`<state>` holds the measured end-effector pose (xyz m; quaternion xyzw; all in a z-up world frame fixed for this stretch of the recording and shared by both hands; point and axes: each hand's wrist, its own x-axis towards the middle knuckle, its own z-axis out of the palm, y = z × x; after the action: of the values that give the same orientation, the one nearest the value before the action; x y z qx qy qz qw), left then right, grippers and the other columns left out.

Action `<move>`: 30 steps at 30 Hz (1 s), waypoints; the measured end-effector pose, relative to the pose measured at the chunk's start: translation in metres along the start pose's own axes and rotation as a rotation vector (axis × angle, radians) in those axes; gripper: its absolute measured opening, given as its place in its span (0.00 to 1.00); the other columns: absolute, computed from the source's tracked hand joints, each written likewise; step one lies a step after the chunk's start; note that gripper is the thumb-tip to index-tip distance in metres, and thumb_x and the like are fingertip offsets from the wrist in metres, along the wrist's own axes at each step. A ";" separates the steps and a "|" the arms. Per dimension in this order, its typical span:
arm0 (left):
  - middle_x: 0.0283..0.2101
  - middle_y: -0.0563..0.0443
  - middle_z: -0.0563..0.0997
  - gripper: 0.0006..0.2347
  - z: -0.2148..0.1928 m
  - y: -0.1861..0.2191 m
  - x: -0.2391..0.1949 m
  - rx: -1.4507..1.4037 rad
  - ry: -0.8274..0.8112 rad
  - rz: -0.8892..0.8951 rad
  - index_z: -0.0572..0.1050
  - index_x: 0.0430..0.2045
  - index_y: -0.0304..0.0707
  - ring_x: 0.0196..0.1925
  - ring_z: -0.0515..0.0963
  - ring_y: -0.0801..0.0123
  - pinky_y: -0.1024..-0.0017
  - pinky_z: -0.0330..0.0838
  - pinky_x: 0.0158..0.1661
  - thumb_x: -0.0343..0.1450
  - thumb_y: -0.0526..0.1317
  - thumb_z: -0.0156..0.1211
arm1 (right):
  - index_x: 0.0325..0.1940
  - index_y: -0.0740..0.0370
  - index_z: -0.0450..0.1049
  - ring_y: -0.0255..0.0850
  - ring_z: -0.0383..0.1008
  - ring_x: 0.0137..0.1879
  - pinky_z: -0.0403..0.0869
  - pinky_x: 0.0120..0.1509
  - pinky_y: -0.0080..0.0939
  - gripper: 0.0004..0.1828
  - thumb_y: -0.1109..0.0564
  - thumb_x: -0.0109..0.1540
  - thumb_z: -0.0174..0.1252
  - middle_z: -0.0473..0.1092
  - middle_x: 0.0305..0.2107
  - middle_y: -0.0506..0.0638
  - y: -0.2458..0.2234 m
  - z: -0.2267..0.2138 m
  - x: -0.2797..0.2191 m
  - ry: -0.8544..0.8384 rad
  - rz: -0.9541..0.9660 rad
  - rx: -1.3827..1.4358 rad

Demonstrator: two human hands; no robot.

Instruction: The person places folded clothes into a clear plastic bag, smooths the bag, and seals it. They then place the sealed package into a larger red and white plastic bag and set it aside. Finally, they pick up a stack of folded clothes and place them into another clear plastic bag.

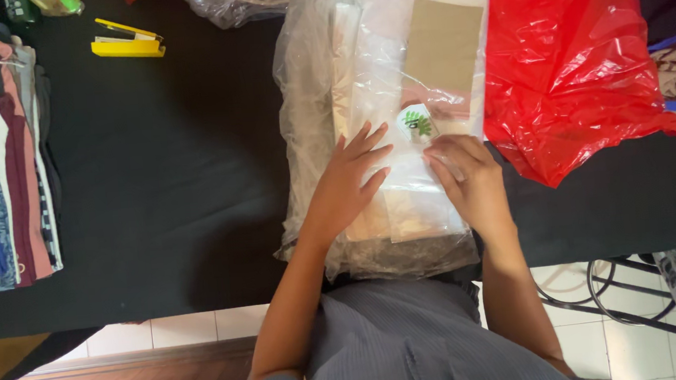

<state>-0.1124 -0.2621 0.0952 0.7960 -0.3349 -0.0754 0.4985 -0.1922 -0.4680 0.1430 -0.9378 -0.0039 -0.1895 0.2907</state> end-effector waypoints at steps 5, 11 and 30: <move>0.64 0.50 0.76 0.10 0.001 0.001 -0.002 -0.075 0.050 -0.043 0.82 0.46 0.39 0.73 0.67 0.55 0.51 0.54 0.71 0.75 0.39 0.58 | 0.41 0.65 0.77 0.45 0.77 0.39 0.74 0.46 0.41 0.11 0.57 0.63 0.72 0.77 0.36 0.55 -0.004 0.010 -0.009 0.044 0.417 0.001; 0.60 0.51 0.80 0.10 -0.002 0.006 -0.003 -0.151 0.040 -0.067 0.83 0.43 0.39 0.69 0.72 0.55 0.55 0.57 0.70 0.73 0.41 0.60 | 0.59 0.68 0.76 0.48 0.76 0.61 0.76 0.61 0.43 0.22 0.61 0.62 0.69 0.72 0.59 0.59 -0.010 0.017 -0.013 0.011 -0.055 0.026; 0.51 0.47 0.85 0.09 -0.013 0.022 0.000 -0.387 0.118 -0.171 0.82 0.45 0.38 0.57 0.83 0.62 0.70 0.77 0.46 0.73 0.36 0.62 | 0.47 0.65 0.77 0.52 0.78 0.54 0.77 0.55 0.44 0.09 0.65 0.62 0.64 0.74 0.52 0.57 -0.010 0.030 -0.024 -0.093 -0.024 0.131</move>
<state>-0.1167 -0.2589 0.1204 0.7139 -0.2157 -0.1334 0.6527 -0.2051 -0.4409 0.1173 -0.9245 -0.0410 -0.1487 0.3486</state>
